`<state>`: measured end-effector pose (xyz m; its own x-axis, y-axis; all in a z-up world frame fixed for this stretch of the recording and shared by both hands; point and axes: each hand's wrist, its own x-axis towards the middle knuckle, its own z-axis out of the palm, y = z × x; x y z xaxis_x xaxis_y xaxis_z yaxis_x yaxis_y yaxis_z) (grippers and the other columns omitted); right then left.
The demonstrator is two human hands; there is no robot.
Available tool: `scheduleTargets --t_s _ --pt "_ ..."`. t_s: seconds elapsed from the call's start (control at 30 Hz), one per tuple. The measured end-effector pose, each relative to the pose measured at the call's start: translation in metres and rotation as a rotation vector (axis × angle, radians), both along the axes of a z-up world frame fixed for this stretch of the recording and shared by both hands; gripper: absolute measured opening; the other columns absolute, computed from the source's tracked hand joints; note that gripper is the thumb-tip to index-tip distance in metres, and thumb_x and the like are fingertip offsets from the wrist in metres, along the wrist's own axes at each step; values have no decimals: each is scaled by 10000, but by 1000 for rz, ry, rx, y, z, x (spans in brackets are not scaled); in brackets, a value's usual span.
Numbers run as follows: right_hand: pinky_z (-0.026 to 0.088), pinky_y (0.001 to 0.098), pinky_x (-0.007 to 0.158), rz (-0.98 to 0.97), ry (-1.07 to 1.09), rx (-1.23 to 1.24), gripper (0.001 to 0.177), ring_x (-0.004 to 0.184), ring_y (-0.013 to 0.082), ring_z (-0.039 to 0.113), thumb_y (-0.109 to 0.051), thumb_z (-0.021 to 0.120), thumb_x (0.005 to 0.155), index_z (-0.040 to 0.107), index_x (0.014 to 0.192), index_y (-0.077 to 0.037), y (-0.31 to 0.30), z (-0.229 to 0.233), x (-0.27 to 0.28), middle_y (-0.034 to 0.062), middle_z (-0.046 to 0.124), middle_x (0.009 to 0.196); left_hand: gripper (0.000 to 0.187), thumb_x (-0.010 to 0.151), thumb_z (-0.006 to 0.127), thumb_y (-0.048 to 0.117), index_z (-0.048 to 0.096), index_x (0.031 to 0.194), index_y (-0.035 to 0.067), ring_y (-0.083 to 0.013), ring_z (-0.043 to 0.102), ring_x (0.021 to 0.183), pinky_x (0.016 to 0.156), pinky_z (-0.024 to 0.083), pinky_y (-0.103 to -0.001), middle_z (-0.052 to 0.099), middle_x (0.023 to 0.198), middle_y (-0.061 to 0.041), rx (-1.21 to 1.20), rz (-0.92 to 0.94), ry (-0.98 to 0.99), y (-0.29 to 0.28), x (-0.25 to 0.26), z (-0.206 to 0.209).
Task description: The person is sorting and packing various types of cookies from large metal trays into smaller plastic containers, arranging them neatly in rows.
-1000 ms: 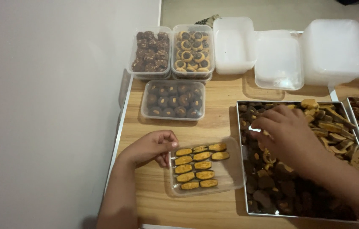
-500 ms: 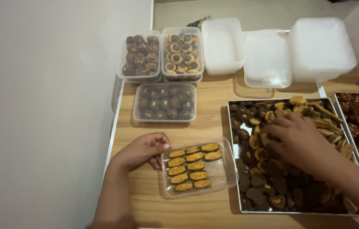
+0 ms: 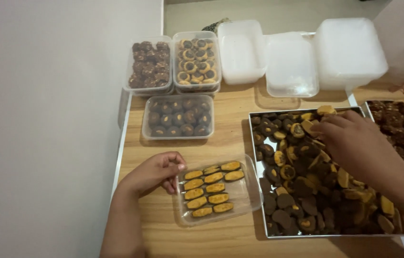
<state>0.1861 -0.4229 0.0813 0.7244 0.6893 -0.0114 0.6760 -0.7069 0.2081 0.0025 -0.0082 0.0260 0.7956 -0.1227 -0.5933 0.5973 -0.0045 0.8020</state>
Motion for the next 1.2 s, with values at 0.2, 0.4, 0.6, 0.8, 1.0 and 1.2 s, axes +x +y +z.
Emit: scheduleTargets --t_s 0.2,0.4,0.6,0.8,1.0,1.2 --pt "521 441 1001 -75 144 -40 312 1145 235 643 -368 625 921 733 1189 -251 -17 -13 -1 -58 732 1220 199 960 665 254 603 967 64 -217 658 571 597 617 -343 643 655 -164 40 -3 8 1 1 -3" --pt "551 442 964 -113 235 -34 316 1123 222 655 -437 668 890 752 1139 -261 -24 -20 -12 -63 750 1141 177 971 669 232 611 957 65 -211 653 565 592 613 -335 635 647 -150 36 17 26 1 1 -3" --pt "543 468 972 -162 238 11 584 1185 268 631 -624 697 815 666 1244 -229 -20 -27 -33 -11 692 1252 193 957 689 239 605 969 66 -223 673 575 572 601 -327 630 636 -146 10 17 10 4 1 -10" --pt "524 477 1015 -232 211 -50 737 1303 261 563 -640 689 814 538 1407 -230 -14 -33 -45 22 610 1376 204 960 678 240 605 983 50 -232 678 575 561 597 -328 646 652 -162 18 12 6 2 1 -5" --pt "497 452 1030 -182 389 329 547 1278 236 588 -435 808 775 651 1254 -224 -17 -22 -51 16 661 1302 191 957 684 233 612 974 56 -226 666 581 579 602 -334 638 649 -158 22 25 25 1 1 -4" --pt "479 386 1150 136 825 1200 550 1289 238 619 4 834 719 634 1225 -75 -25 -18 -62 114 656 1268 205 953 686 253 609 969 63 -218 660 572 576 605 -333 630 638 -150 28 27 24 2 1 -5"
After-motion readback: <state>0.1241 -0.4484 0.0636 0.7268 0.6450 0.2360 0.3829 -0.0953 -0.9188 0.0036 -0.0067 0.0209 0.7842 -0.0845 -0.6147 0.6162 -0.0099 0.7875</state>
